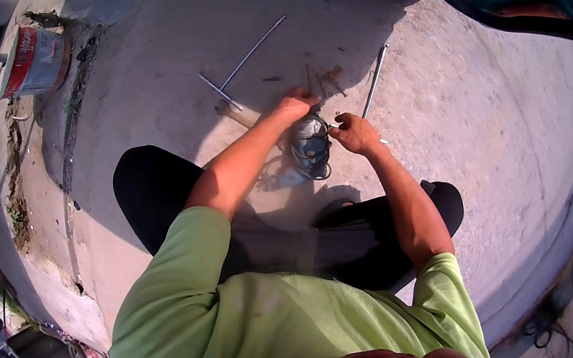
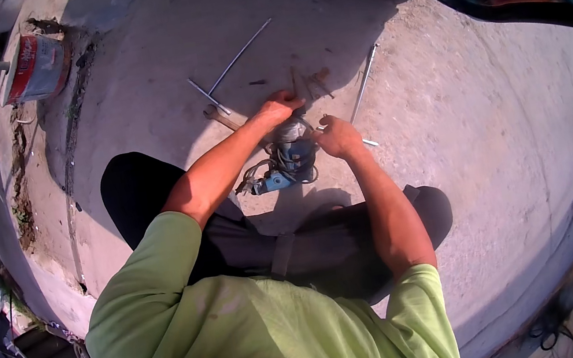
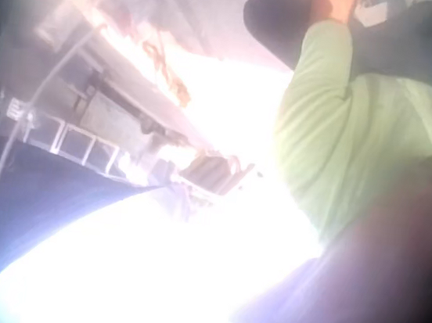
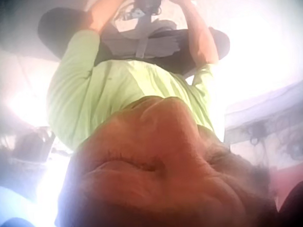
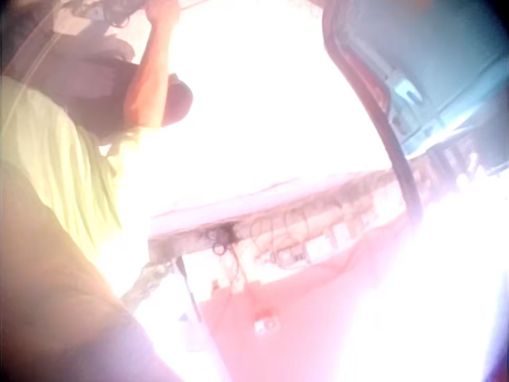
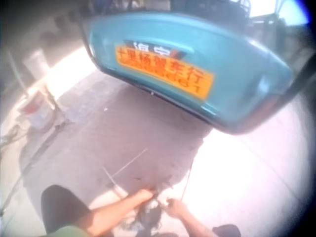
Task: The person connects an electric drill cord to a power plug, installs a drill bit into the drill chuck, and drills into a vehicle's rear frame.
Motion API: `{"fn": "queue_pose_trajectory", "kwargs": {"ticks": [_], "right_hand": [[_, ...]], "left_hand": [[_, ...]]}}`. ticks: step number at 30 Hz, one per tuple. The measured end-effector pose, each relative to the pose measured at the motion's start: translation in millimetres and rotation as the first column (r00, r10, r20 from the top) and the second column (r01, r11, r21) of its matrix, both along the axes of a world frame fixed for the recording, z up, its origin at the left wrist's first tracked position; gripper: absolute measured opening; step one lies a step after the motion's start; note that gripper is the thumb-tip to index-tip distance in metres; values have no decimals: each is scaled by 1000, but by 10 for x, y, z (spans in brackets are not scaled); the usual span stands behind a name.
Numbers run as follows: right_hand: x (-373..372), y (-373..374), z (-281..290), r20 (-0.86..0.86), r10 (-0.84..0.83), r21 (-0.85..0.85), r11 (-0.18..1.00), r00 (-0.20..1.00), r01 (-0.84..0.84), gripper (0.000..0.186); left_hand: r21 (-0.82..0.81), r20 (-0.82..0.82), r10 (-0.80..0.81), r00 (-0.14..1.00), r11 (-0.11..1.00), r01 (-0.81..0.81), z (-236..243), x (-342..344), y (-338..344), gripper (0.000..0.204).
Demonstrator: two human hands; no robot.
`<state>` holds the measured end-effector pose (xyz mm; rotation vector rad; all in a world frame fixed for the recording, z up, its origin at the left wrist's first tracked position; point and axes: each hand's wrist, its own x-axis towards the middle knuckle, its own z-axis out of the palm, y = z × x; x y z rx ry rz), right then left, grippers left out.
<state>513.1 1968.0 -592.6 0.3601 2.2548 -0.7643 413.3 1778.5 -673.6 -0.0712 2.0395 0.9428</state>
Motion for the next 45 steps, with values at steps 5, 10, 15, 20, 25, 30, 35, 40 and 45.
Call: {"fn": "queue_pose_trajectory", "kwargs": {"ticks": [5,10,15,20,25,30,35,40,45], "right_hand": [[88,4,-103,-47,-81,-42,996,996,79,75],[163,-64,25,72,-193,-648,737,979,193,52],[289,-308,-114,98,-341,-684,660,935,312,31],[161,-394,50,-157,-234,-588,803,959,100,39],[-43,-450,159,-577,-28,-239,962,816,-136,29],[-155,-460,561,-613,-61,-207,975,788,-85,22],[-120,-469,1026,-458,-171,-464,883,872,-70,33],[-86,-438,1269,-245,-184,-525,851,952,30,37],[-87,-460,1286,-74,-248,-586,795,966,159,37]], "left_hand": [[92,-75,-60,995,993,67,375,154,129,52],[266,-387,-257,886,888,374,1041,397,48,46],[246,-326,-278,904,898,365,1282,325,-82,40],[-82,-424,-423,801,899,431,1655,210,3,40],[-221,-486,-515,706,854,471,1863,119,-14,50],[-226,-493,-536,685,840,494,2226,29,-13,59],[-97,-635,-512,579,795,598,2160,19,-169,50],[9,-708,-455,540,759,651,2125,20,-219,45],[-13,-699,-482,528,748,664,2140,29,-228,43]]}}
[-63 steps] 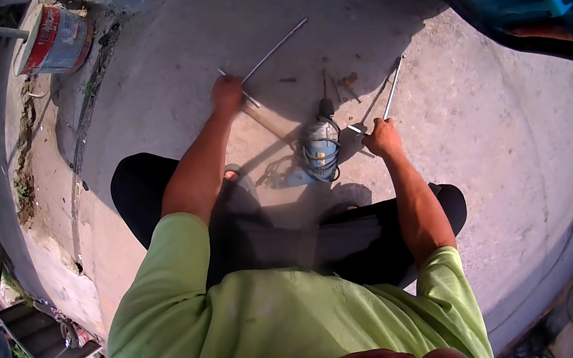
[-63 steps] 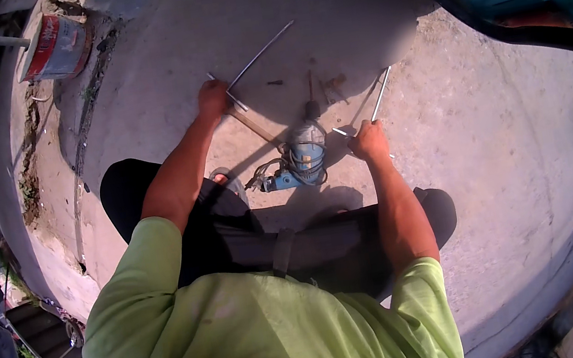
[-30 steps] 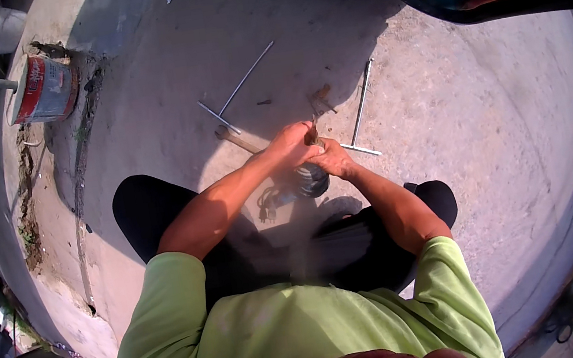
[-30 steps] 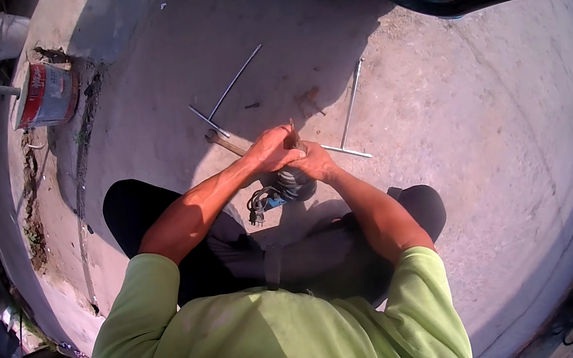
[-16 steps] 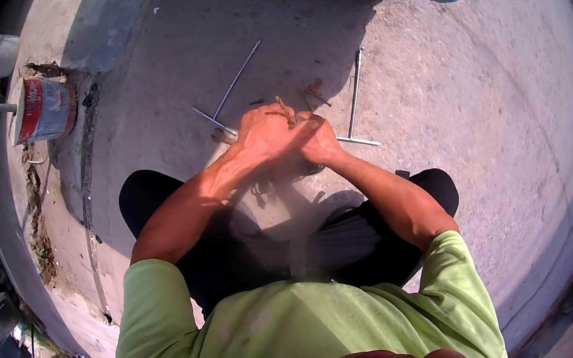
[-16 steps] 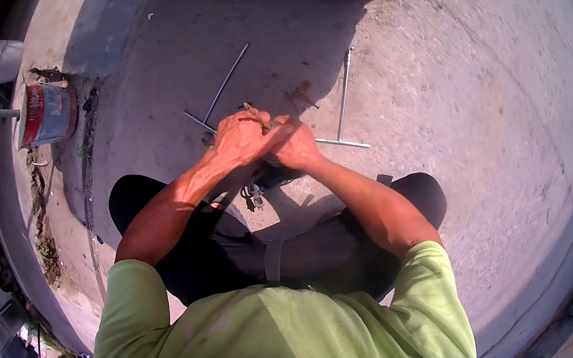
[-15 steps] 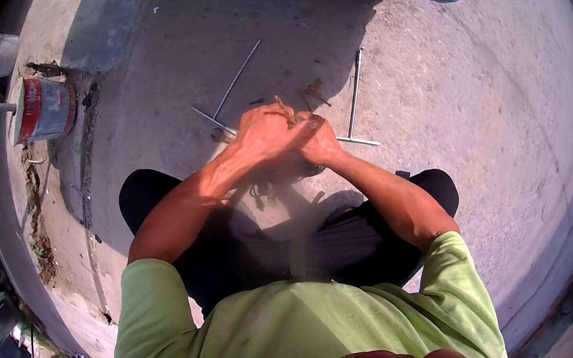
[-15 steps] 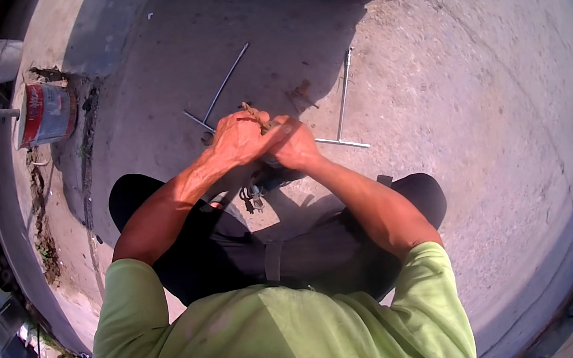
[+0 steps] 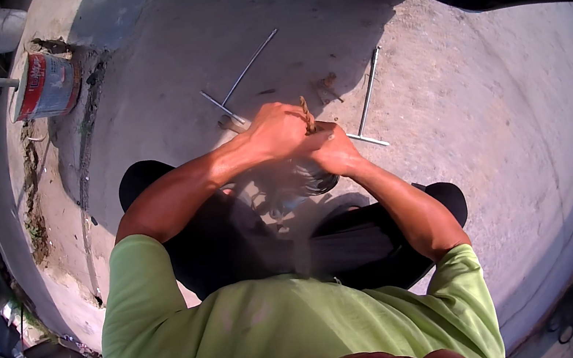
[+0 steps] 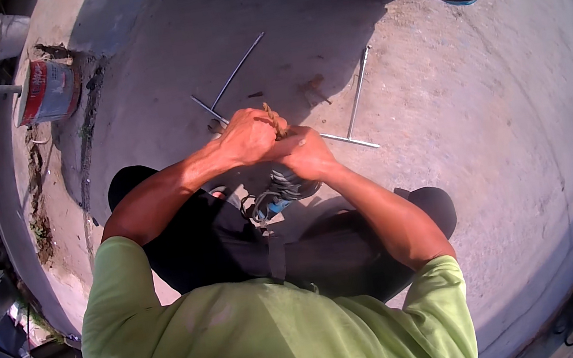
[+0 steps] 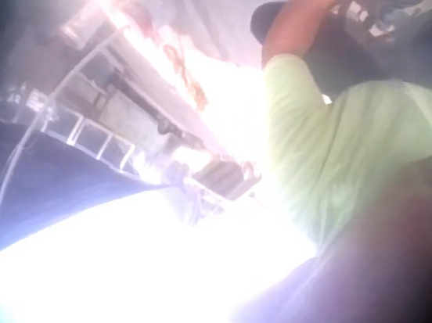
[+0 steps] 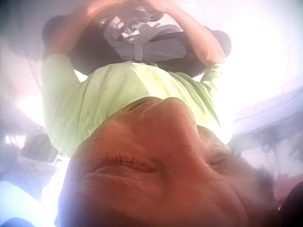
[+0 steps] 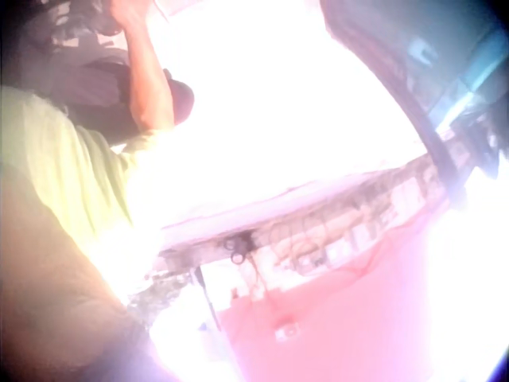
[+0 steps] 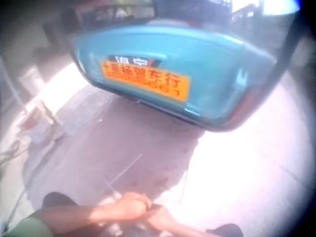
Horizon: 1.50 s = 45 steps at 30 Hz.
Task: The person connects an electric drill cord to a power plug, installs a drill bit into the drill chuck, and drills into a vehicle's rear frame.
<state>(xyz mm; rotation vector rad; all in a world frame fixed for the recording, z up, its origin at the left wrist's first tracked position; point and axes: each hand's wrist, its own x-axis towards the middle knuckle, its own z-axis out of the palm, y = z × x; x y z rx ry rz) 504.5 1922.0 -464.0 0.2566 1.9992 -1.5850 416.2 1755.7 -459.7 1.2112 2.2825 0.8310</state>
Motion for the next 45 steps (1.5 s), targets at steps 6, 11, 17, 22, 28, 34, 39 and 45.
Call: {"fn": "queue_pose_trajectory", "kwargs": {"ticks": [6,11,17,22,28,34,39,45], "right_hand": [[142,-25,-488,-354,177,246,965,918,-91,21],[141,-76,-242,-441,180,236,968,879,-80,17],[120,-83,-60,-319,141,89,989,937,-118,25],[67,-94,67,-116,119,20,993,986,-118,17],[33,-46,23,-164,297,56,955,941,-292,20],[31,-91,-113,0,153,33,988,988,-153,23],[-82,68,-234,126,-211,-160,960,969,229,29],[-464,475,-115,343,-571,-367,649,746,666,28]], "left_hand": [[-89,-149,16,989,996,-29,-251,149,-82,41],[-141,-27,26,999,990,-29,-119,152,-73,49],[-49,79,-12,997,999,16,-118,88,-98,51],[29,98,-90,991,996,87,-104,21,-116,45],[-62,91,-127,988,989,132,-161,41,-118,45],[-225,174,-47,984,971,86,-106,-5,-93,51],[-281,304,138,943,958,-49,309,-294,-13,52],[-151,227,195,954,975,-163,345,-345,-124,48]]}}
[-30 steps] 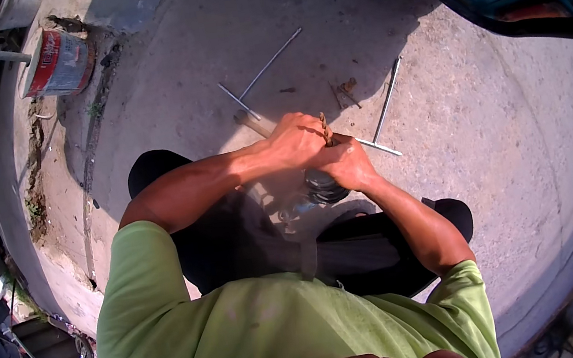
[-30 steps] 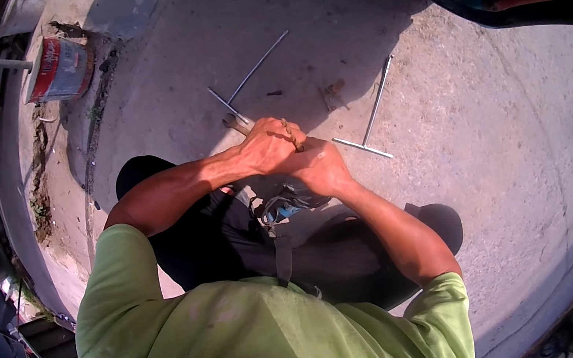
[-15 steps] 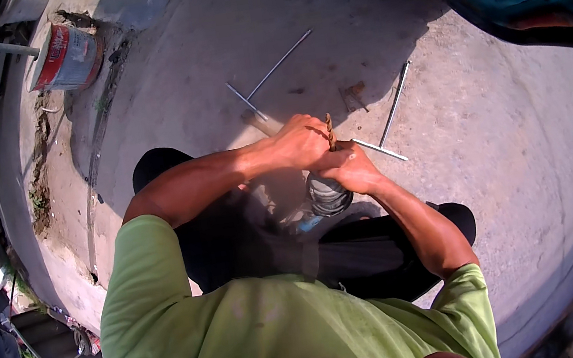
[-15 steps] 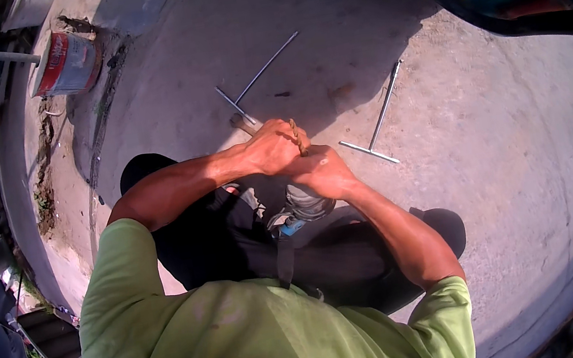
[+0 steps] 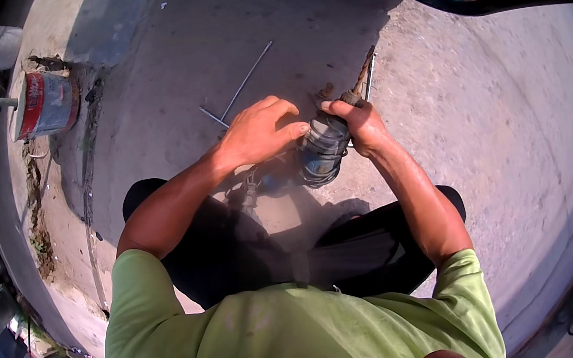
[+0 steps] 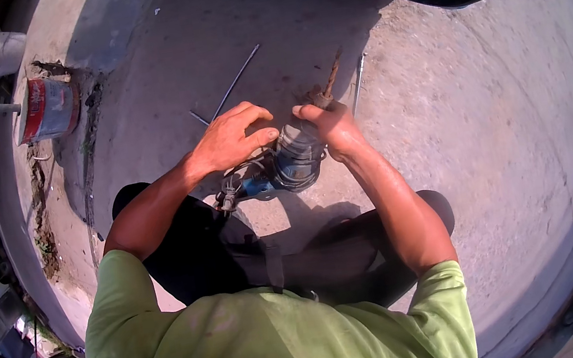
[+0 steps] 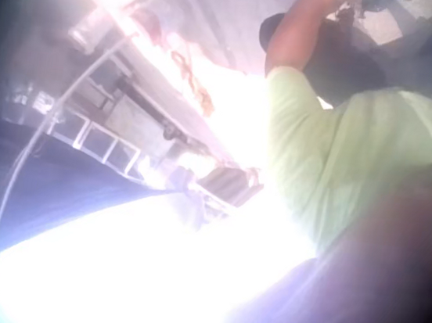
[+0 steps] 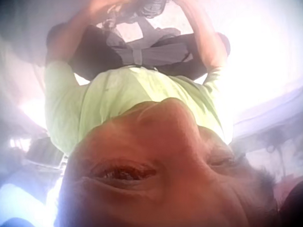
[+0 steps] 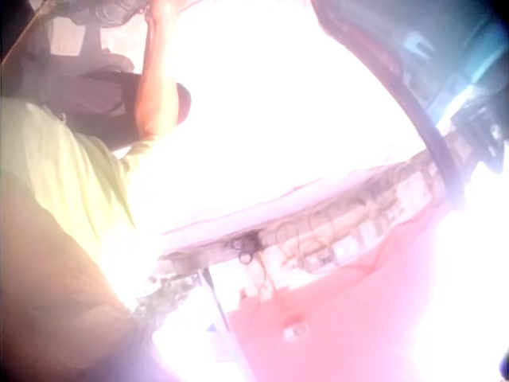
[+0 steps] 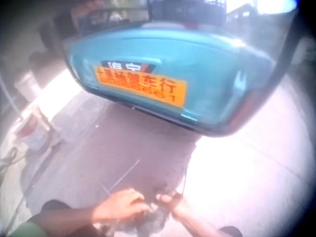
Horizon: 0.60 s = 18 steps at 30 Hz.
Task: The person connects an electric drill cord to a power plug, installs a drill bit into the drill chuck, and drills into a vehicle's rear frame.
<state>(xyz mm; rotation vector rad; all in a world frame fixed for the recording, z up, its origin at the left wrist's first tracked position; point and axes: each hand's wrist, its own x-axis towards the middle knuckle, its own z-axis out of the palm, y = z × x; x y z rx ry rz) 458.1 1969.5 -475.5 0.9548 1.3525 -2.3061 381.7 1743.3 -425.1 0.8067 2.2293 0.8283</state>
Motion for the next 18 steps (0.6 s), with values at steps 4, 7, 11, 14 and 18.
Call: {"fn": "queue_pose_trajectory", "kwargs": {"ticks": [4,7,11,14,18], "right_hand": [[-192,232,-18,12,-109,-100,989,994,110,26],[-282,321,-62,7,-104,-149,983,995,104,26],[-329,346,37,1,-106,-177,979,994,104,27],[-356,392,3,4,-23,-185,982,1000,24,29],[-365,375,24,-19,-12,10,1000,1000,12,31]], "left_hand": [[-21,-43,-87,995,996,86,-46,106,26,60],[-51,-166,-157,974,987,150,129,181,74,76],[-179,-270,-247,931,963,203,203,314,34,88],[-300,-203,-255,945,935,188,205,309,70,88],[-162,-1,-66,998,985,65,-16,117,-42,56]]}}
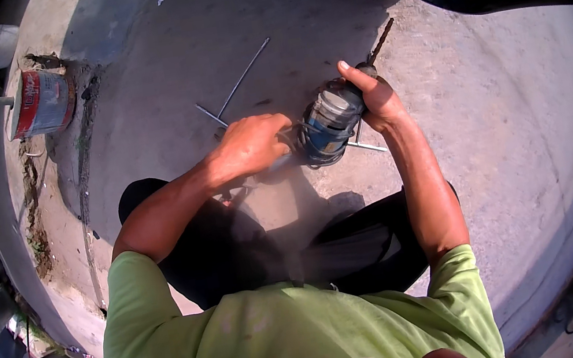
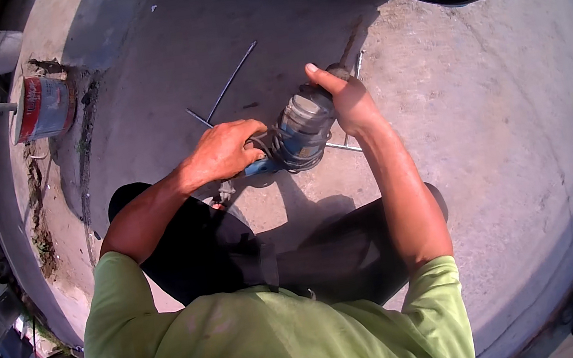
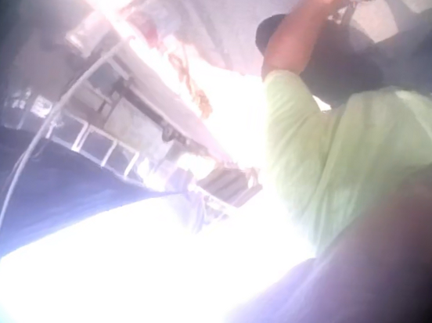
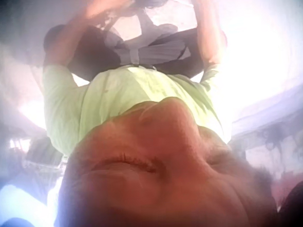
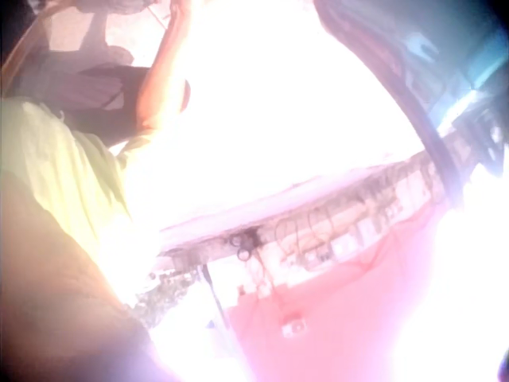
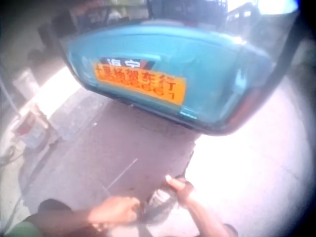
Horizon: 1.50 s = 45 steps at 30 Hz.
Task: The person connects an electric drill cord to a power plug, installs a drill bit into the drill chuck, and drills into a vehicle's rear frame.
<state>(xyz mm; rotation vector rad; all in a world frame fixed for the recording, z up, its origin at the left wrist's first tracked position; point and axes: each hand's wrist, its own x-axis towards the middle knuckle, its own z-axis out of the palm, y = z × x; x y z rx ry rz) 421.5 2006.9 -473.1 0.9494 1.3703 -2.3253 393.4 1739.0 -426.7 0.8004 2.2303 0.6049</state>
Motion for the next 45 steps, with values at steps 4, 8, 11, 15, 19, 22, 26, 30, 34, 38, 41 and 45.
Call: {"fn": "queue_pose_trajectory", "kwargs": {"ticks": [4,8,11,15,19,22,26,30,34,38,41,45], "right_hand": [[43,110,242,-93,23,91,996,995,-15,41],[57,143,225,-164,-87,68,993,983,99,32],[122,246,252,-349,-65,18,997,935,76,25],[184,249,385,-411,-149,29,984,899,176,25],[187,399,212,-363,-210,47,969,908,243,29],[204,444,131,-329,-255,14,961,909,275,25],[246,473,62,-334,-255,-48,966,908,253,24],[256,493,20,-323,-325,-62,944,889,323,23],[277,481,65,-297,-387,-63,920,873,387,22],[334,596,-8,-294,-410,-89,911,863,402,21],[345,589,-3,-320,-361,-80,931,876,355,21],[391,510,119,-343,-194,-28,980,919,196,21]], "left_hand": [[2,249,208,946,977,-215,28,-191,-33,23],[103,425,315,849,915,-391,-15,-283,-107,19],[95,553,383,740,853,-513,128,-325,-117,19],[92,518,439,734,825,-558,292,-367,-124,20],[166,334,491,804,809,-563,239,-433,-192,21],[210,356,535,766,753,-624,247,-428,-175,24],[263,386,518,763,731,-630,99,-487,-196,25],[358,391,478,787,709,-608,107,-502,-175,26],[370,212,460,862,779,-507,189,-442,-150,29],[234,6,318,948,921,-310,209,-434,-158,33],[186,134,335,933,916,-356,190,-425,-143,32],[47,459,281,843,940,-339,94,-482,-109,27]]}}
